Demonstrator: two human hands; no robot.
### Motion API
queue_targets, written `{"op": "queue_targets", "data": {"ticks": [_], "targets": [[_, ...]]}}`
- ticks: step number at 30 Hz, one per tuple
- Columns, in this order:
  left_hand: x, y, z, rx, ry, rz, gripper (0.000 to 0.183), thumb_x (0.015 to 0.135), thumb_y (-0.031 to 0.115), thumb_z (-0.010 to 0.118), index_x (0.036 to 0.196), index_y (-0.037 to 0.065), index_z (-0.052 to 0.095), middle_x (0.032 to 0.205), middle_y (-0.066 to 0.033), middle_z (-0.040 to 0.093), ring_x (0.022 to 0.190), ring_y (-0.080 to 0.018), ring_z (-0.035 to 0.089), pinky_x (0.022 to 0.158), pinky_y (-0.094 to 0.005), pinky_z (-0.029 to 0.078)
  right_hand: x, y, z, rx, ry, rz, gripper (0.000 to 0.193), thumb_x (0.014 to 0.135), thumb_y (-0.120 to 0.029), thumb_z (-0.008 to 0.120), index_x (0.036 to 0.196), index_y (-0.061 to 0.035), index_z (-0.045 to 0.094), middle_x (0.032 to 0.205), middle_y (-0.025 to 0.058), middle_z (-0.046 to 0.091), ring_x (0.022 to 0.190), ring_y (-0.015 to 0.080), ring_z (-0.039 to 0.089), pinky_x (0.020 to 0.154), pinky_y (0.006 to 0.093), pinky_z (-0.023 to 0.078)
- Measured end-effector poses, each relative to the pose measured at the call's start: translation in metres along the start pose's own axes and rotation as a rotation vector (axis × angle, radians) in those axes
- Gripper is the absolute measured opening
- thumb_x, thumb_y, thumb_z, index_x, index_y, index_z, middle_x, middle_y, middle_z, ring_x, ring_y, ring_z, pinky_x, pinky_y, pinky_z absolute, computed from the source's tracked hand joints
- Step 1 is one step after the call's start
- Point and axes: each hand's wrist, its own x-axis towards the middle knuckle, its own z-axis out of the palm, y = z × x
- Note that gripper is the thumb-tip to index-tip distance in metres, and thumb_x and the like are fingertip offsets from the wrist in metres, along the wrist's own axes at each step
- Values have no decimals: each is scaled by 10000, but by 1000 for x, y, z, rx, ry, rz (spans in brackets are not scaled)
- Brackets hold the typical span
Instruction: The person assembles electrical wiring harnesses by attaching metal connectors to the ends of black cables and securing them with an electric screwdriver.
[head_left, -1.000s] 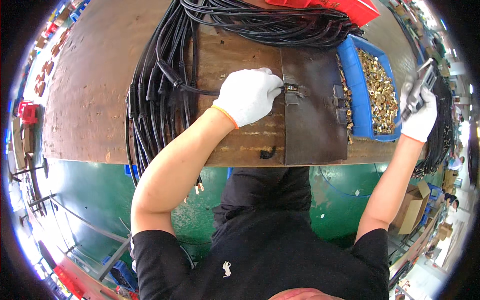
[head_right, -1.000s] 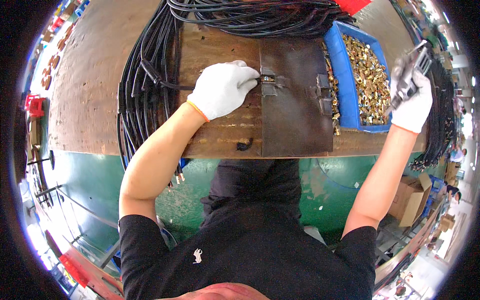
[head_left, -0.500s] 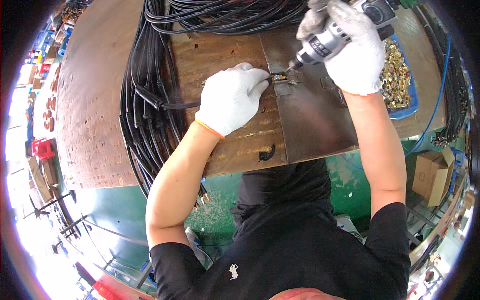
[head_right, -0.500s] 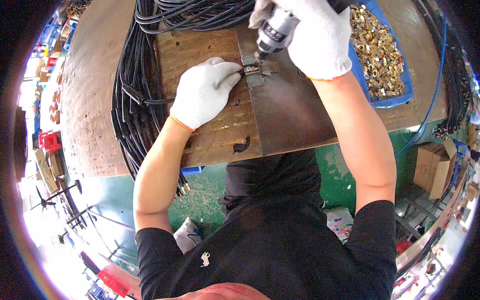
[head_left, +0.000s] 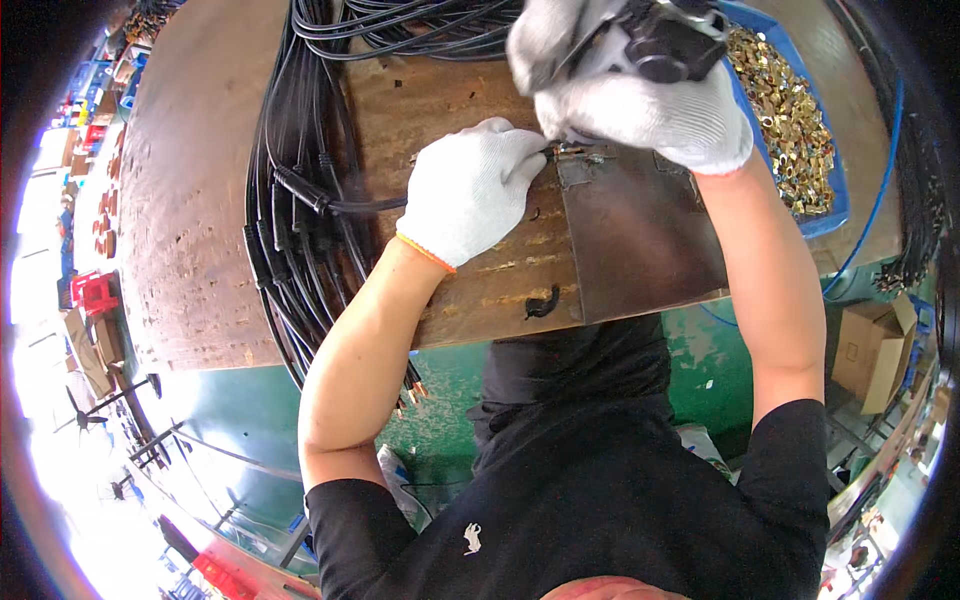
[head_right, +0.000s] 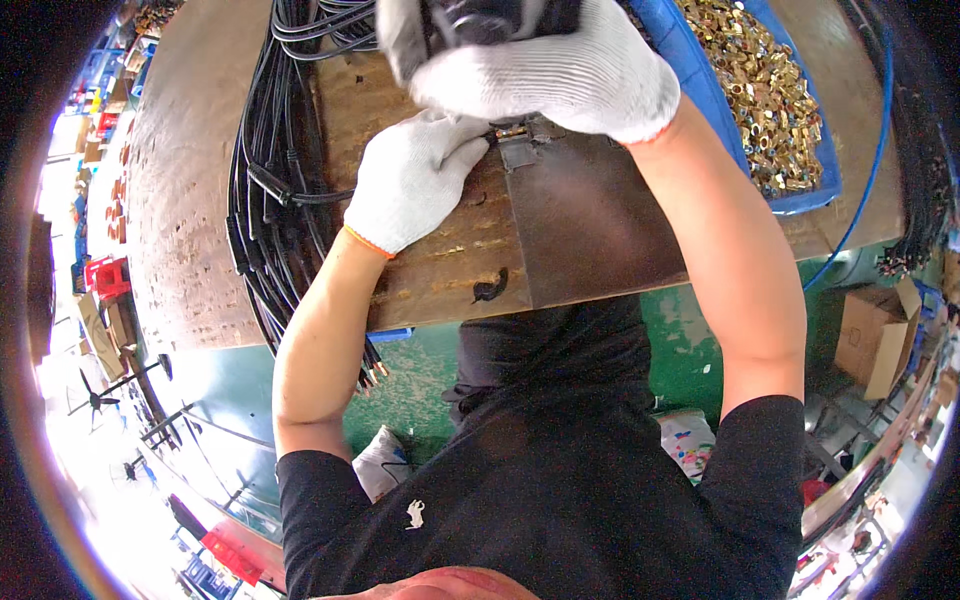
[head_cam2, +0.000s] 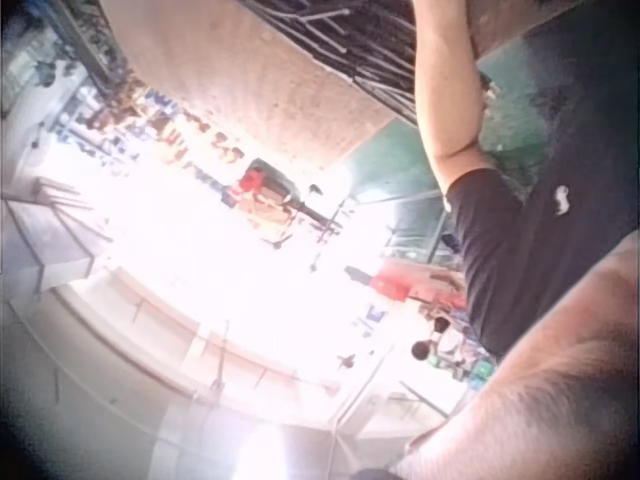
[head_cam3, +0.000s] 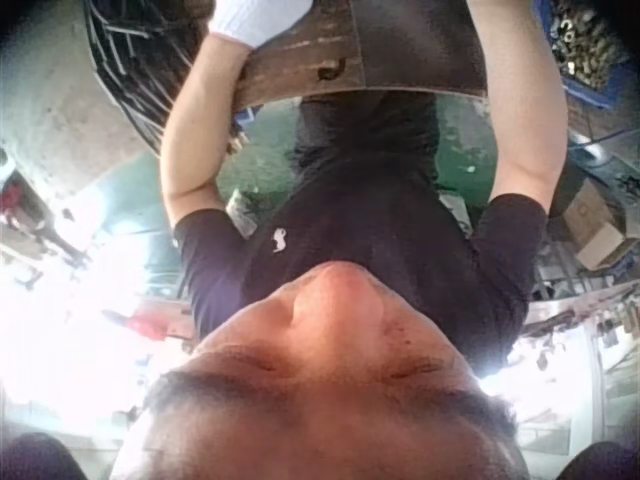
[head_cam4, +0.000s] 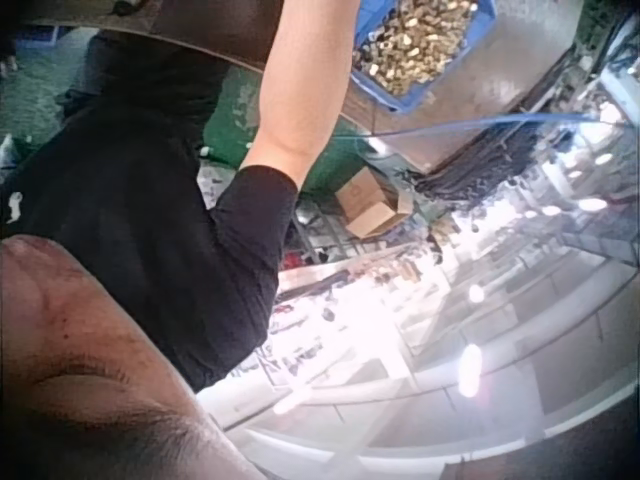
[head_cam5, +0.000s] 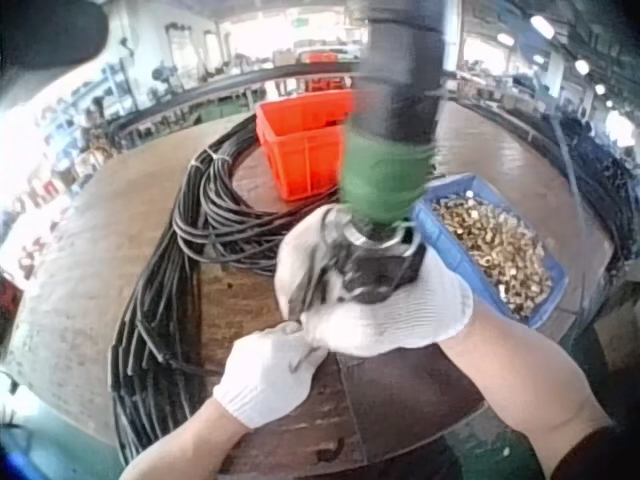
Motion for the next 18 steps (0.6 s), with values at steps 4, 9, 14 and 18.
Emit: {"op": "queue_targets", "data": {"ticks": [4,9,14,18], "targets": [[0,3,0,31,-16,-33,236,974,262,696,1119,136,832,998,-202,770,926,-402,747,829,-474,593,13,-4,-14,-70,-233,167,371,765,50,841,1091,-24,682,1005,76,730,920,152,706,849,316,578],[-1,2,3,26,-16,-26,193,987,250,668,1061,122,792,1035,-148,748,963,-382,736,837,-485,589,0,0,-3,-48,-75,149,364,757,23,838,1083,-30,683,980,62,722,899,156,702,832,315,573],[0,2,4,24,11,-18,215,992,250,672,1111,131,805,1036,-146,749,947,-387,738,827,-481,593,-5,6,7,-341,175,82,302,785,-11,830,1028,-68,659,942,36,702,886,165,703,825,325,574],[1,1,6,13,18,-14,207,992,248,674,1106,138,808,1023,-141,745,932,-381,737,820,-478,594,-8,8,9,-272,193,-7,275,795,-33,807,1011,-109,655,925,19,701,859,197,709,812,340,572]]}}
